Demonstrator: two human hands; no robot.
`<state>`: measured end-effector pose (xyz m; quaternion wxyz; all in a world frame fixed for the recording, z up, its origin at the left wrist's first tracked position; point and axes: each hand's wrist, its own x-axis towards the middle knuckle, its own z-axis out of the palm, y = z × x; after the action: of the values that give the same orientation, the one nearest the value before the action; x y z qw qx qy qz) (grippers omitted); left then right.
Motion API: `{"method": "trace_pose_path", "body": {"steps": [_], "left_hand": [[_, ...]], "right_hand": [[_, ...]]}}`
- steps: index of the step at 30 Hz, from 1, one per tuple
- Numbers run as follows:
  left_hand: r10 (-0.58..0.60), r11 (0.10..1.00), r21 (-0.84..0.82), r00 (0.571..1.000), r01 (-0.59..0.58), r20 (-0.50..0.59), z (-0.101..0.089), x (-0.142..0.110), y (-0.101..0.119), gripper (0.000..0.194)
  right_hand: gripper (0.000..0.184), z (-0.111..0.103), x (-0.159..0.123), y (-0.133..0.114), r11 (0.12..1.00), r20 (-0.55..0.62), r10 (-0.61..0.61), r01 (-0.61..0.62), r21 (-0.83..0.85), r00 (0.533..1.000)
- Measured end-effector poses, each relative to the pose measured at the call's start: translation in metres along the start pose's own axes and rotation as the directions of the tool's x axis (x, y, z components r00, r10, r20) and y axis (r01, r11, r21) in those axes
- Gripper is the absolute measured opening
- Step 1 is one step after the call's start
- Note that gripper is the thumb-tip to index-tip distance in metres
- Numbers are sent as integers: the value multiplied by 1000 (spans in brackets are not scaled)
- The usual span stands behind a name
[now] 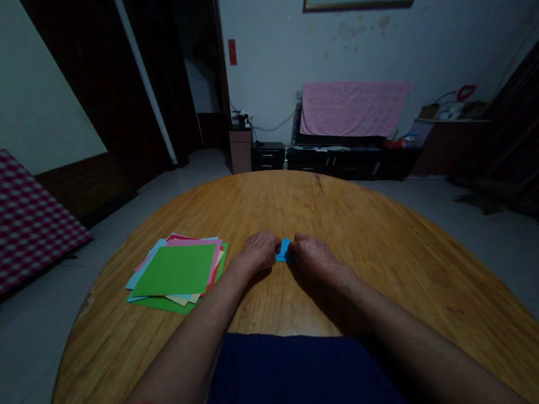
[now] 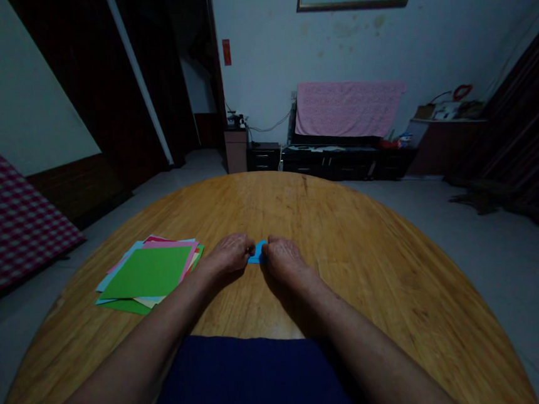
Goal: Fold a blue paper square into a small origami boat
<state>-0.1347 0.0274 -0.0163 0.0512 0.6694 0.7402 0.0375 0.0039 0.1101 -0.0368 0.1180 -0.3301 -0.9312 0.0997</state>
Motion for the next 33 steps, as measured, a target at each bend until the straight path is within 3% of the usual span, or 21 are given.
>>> {"method": "trace_pose_path", "body": {"steps": [3,8,12,16,19,33], "left_hand": [[-4,999,33,1000,4,22,-2,-3,11,22],[-29,997,70,1000,29,-8,3,-6,19,27],[-31,997,70,999,33,-26,10,-7,17,29],[-9,997,71,999,12,-48,15,-10,16,32],[26,998,66,998,-22,-58,16,-12,18,33],[57,988,146,996,-46,-67,24,-15,22,29]], "right_hand": [[17,8,-5,-8,999,-34,34,-33,8,999],[23,13,-17,-7,977,-71,-144,130,-171,987],[24,11,-24,10,973,-106,-216,204,-112,971],[22,11,-22,29,984,-159,-148,161,70,976],[25,7,-20,36,982,-118,-119,134,132,986],[17,-8,-18,50,994,-22,-68,70,83,997]]}}
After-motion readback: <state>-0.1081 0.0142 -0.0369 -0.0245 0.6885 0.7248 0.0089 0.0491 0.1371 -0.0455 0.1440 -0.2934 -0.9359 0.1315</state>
